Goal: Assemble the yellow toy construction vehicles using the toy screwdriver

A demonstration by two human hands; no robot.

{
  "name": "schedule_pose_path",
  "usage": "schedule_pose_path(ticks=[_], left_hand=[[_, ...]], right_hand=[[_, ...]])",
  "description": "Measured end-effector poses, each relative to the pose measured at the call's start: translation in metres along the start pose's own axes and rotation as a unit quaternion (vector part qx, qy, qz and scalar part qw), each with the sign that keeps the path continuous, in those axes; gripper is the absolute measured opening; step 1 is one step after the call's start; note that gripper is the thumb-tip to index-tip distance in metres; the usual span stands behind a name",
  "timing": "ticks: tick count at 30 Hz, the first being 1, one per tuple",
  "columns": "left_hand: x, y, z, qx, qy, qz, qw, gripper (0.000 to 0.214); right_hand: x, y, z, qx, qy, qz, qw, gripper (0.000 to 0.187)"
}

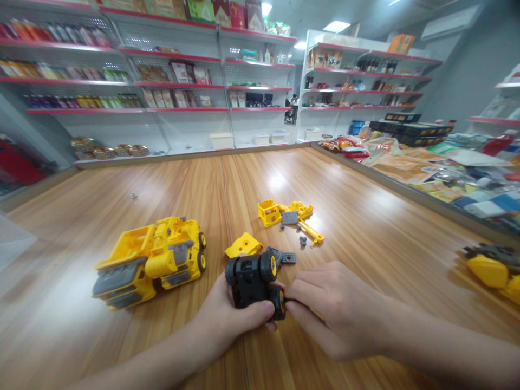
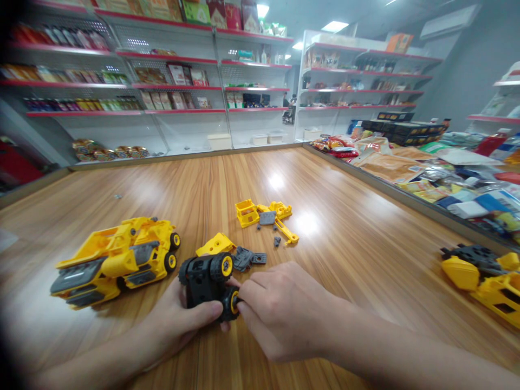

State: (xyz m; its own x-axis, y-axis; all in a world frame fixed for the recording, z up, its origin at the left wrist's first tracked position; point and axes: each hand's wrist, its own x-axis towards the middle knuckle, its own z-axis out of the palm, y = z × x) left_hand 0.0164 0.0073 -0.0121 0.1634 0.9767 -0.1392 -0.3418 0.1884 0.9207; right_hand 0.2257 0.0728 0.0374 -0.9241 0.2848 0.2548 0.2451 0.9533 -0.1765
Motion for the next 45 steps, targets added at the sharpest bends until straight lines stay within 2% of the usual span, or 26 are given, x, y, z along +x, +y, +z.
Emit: schedule_pose_path(ticks=[6, 12, 21, 28, 30, 35, 45], left_hand=[[-0.0014, 0.0024, 0.0023, 0.007, 0.002, 0.001, 1.0, 0.04], [-0.0006, 0.0013, 0.0016, 0.009, 0.003, -0.004, 1.0, 0.042], [-0.0015, 0.0026, 0.0035, 0.011, -0.002, -0.005, 1.0, 0.041], [-0.0016, 0.0028, 0.0033, 0.008, 0.002, 0.0, 1.0, 0.042], [-0.0015, 0.0025, 0.0031, 0.005, -0.005, 0.002, 1.0, 0.043], [-0.002, 0.0007, 0.002, 0.001, -0.001, -0.002, 1.0, 0.045], [-0.003, 0.0057, 0.0072, 0.002, 0.018, -0.009, 1.0, 0.044]], right_hand=[[0.0013, -0.0002, 0.0003, 0.02, -0.018, 0.011, 1.0, 0.017], [0.0018, -0.0009, 0.0011, 0.077, -0.012, 0.051, 0.996, 0.016], [0.0031, -0.0037, 0.0012, 0.122, -0.051, 0.095, 0.987, 0.022], [0.0009, -0.0018, -0.0023, 0.149, -0.001, 0.101, 0.984, 0.005], [-0.0001, -0.0014, -0.0034, 0.155, 0.014, 0.098, 0.983, 0.01], [-0.0009, -0.0011, -0.0014, 0.136, 0.009, 0.09, 0.987, 0.007], [0.002, 0.0006, 0.0034, 0.092, -0.031, 0.073, 0.993, 0.021]])
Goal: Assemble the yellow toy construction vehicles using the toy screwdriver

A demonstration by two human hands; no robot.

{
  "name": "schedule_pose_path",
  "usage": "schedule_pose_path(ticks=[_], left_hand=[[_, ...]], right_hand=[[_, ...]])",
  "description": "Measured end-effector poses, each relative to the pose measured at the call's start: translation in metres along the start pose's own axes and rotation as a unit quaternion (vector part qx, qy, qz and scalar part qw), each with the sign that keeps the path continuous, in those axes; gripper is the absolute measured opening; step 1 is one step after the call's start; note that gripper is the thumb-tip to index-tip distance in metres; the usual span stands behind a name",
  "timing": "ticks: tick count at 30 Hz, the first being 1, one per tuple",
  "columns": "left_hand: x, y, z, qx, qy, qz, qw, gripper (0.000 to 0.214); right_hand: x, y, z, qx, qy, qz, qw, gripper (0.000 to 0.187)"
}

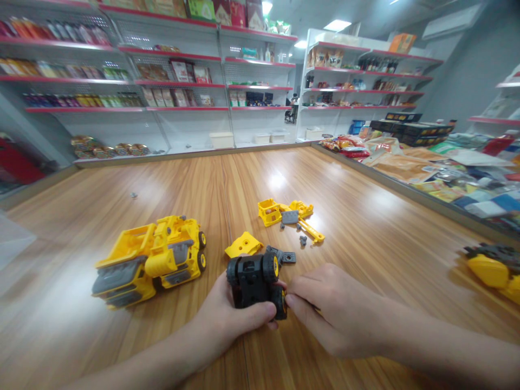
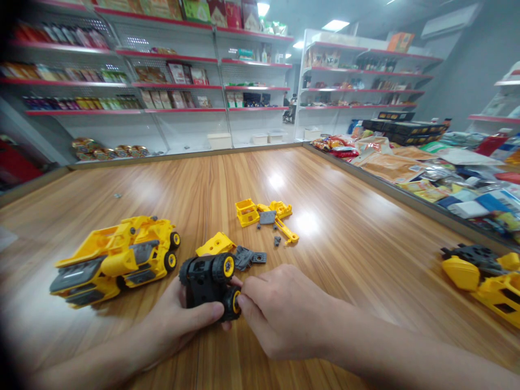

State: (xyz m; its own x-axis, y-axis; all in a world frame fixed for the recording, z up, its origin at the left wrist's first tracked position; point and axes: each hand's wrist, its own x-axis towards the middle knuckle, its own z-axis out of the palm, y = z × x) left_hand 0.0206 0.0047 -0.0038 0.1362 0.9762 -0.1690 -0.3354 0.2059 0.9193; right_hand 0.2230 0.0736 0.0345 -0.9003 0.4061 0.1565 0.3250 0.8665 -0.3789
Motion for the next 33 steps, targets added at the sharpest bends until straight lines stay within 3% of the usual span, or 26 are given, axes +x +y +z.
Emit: schedule_pose_path(ticks=[4, 9, 18, 26, 33], left_hand=[[0.0, 0.0, 0.0, 0.005, 0.003, -0.004, 1.0, 0.046], [0.002, -0.005, -0.004, -0.004, 0.005, 0.003, 1.0, 0.048], [0.002, -0.006, -0.005, -0.013, 0.006, 0.003, 1.0, 0.048], [0.002, -0.008, -0.006, -0.022, -0.019, 0.019, 0.999, 0.043], [0.001, -0.007, -0.008, -0.021, -0.038, 0.032, 0.999, 0.054]], right_hand=[[0.0, -0.001, 0.001, 0.016, 0.005, -0.008, 1.0, 0.02], [-0.001, -0.002, -0.002, 0.057, 0.025, 0.004, 0.998, 0.005], [0.0, 0.001, 0.0, -0.001, 0.034, -0.039, 0.999, 0.014], [-0.002, -0.002, -0.007, 0.032, 0.028, 0.011, 0.999, 0.007], [-0.002, -0.001, -0.008, 0.002, 0.028, -0.007, 1.0, 0.012]])
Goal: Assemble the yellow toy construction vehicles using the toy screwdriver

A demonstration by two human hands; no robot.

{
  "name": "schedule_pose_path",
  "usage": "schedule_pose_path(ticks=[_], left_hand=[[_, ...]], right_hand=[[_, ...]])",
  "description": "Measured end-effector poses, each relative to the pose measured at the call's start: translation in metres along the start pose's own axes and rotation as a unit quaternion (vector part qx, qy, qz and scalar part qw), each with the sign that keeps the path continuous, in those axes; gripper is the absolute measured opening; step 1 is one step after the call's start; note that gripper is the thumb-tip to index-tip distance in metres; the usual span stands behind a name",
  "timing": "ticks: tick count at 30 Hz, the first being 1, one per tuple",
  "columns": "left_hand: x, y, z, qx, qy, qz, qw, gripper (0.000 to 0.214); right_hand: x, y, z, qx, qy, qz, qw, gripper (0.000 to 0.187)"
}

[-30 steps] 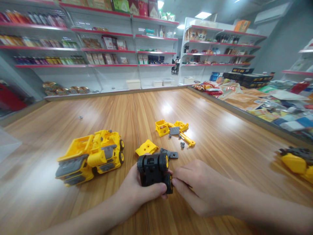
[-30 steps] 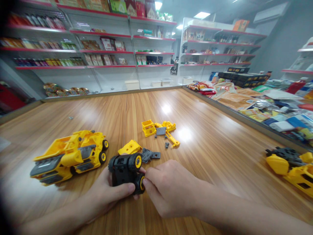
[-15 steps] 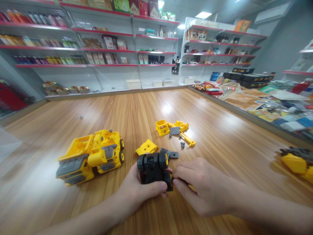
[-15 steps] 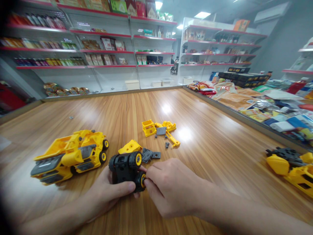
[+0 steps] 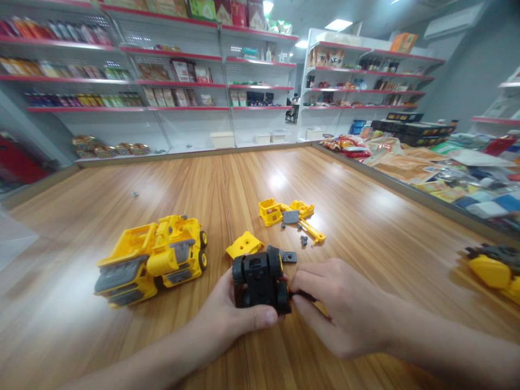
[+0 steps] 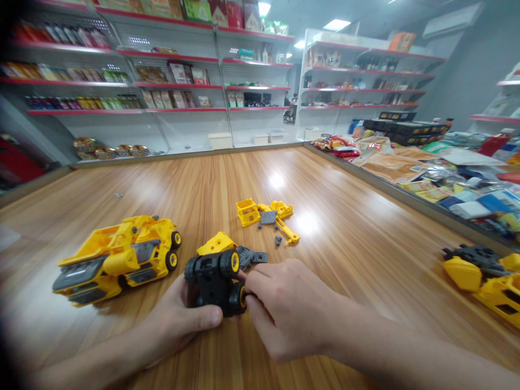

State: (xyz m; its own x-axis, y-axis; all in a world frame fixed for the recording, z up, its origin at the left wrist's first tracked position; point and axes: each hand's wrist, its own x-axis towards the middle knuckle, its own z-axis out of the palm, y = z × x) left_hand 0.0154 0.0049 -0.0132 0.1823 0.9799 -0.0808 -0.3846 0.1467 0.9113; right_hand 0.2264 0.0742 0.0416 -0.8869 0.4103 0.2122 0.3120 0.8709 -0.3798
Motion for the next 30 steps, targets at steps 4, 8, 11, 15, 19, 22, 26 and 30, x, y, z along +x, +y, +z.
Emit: schedule_pose_path(ticks=[4, 8, 11, 15, 19, 22, 26, 30], left_hand=[[-0.0006, 0.003, 0.0013, 0.012, -0.003, 0.002, 1.0, 0.058], [0.0005, 0.0036, 0.0034, 0.007, 0.002, 0.009, 1.0, 0.057], [0.0012, 0.0031, 0.0042, -0.014, 0.016, 0.014, 1.0, 0.056], [0.0009, 0.0037, 0.0033, -0.016, 0.018, -0.004, 1.0, 0.052], [0.0001, 0.0054, 0.0042, -0.017, 0.022, -0.013, 1.0, 0.049], [0.0, 0.0055, 0.0049, -0.029, 0.022, -0.018, 0.999, 0.044], [0.0006, 0.006, 0.0035, 0.02, 0.009, -0.055, 0.998, 0.043], [0.0007, 0.0069, 0.0043, 0.1, 0.026, -0.089, 0.991, 0.043]], right_hand=[[0.0007, 0.0036, 0.002, -0.023, 0.002, 0.013, 1.0, 0.016], [0.0009, 0.0042, 0.0008, -0.01, 0.007, 0.022, 1.0, 0.012], [0.0007, 0.0033, -0.0008, 0.01, 0.021, 0.027, 0.999, 0.008], [0.0009, 0.0037, -0.0008, 0.007, 0.031, 0.01, 0.999, 0.012], [0.0009, 0.0037, 0.0004, -0.008, 0.016, 0.004, 1.0, 0.015], [0.0008, 0.0026, 0.0013, -0.019, 0.009, 0.002, 1.0, 0.017], [0.0009, 0.0029, 0.0027, -0.028, 0.01, -0.004, 1.0, 0.016], [0.0005, 0.0045, 0.0045, -0.037, 0.024, -0.017, 0.999, 0.015]])
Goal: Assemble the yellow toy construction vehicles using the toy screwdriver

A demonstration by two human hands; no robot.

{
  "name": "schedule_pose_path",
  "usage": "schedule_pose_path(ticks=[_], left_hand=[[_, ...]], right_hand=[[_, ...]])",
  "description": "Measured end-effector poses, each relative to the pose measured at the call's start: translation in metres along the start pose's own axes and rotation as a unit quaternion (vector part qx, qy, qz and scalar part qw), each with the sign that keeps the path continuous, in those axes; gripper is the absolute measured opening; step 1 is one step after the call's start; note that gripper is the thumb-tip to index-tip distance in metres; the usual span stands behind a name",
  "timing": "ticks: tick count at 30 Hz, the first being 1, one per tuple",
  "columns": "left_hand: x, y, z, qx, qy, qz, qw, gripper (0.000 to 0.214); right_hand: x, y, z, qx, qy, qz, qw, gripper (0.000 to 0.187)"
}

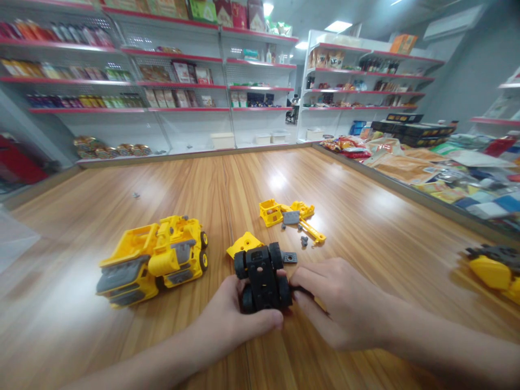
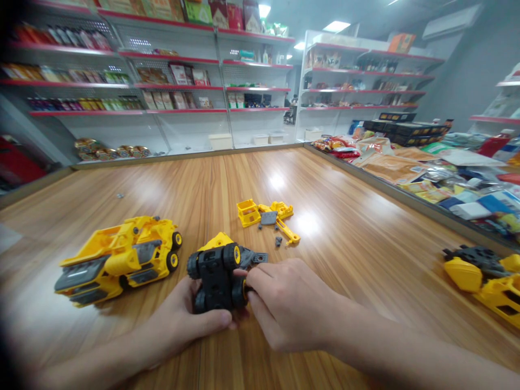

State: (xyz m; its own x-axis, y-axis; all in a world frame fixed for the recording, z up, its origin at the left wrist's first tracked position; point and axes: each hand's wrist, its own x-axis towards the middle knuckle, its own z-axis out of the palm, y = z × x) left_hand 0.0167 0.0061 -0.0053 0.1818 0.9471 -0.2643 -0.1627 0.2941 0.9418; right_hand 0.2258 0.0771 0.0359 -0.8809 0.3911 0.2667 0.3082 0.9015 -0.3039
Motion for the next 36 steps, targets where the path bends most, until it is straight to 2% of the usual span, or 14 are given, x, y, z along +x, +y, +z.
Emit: schedule_pose_path(ticks=[5, 10, 17, 22, 26, 31, 36], left_hand=[[0.001, -0.006, 0.003, 0.022, 0.049, 0.001, 0.999, 0.055], [0.001, -0.011, 0.003, 0.028, 0.063, 0.022, 0.997, 0.048], [-0.002, -0.001, 0.005, 0.063, 0.055, 0.003, 0.996, 0.042], [-0.003, -0.003, 0.007, 0.063, 0.092, 0.016, 0.994, 0.046], [-0.004, -0.001, 0.009, 0.065, 0.081, 0.034, 0.994, 0.041], [-0.006, 0.007, 0.012, 0.095, 0.081, 0.015, 0.992, 0.04], [-0.004, 0.009, 0.012, 0.108, 0.057, 0.028, 0.992, 0.034]], right_hand=[[0.0, -0.001, 0.003, 0.0, 0.005, -0.013, 1.0, 0.013], [-0.001, -0.004, 0.007, 0.029, 0.012, -0.007, 0.999, 0.01], [0.0, -0.006, 0.009, 0.073, 0.012, 0.019, 0.997, 0.011], [0.001, -0.007, 0.009, 0.078, -0.004, 0.032, 0.996, 0.01], [0.001, -0.008, 0.008, 0.096, -0.022, 0.048, 0.994, 0.009], [-0.001, -0.01, 0.007, 0.12, -0.038, 0.068, 0.99, 0.01], [-0.001, -0.013, 0.004, 0.148, -0.047, 0.123, 0.98, 0.01]])
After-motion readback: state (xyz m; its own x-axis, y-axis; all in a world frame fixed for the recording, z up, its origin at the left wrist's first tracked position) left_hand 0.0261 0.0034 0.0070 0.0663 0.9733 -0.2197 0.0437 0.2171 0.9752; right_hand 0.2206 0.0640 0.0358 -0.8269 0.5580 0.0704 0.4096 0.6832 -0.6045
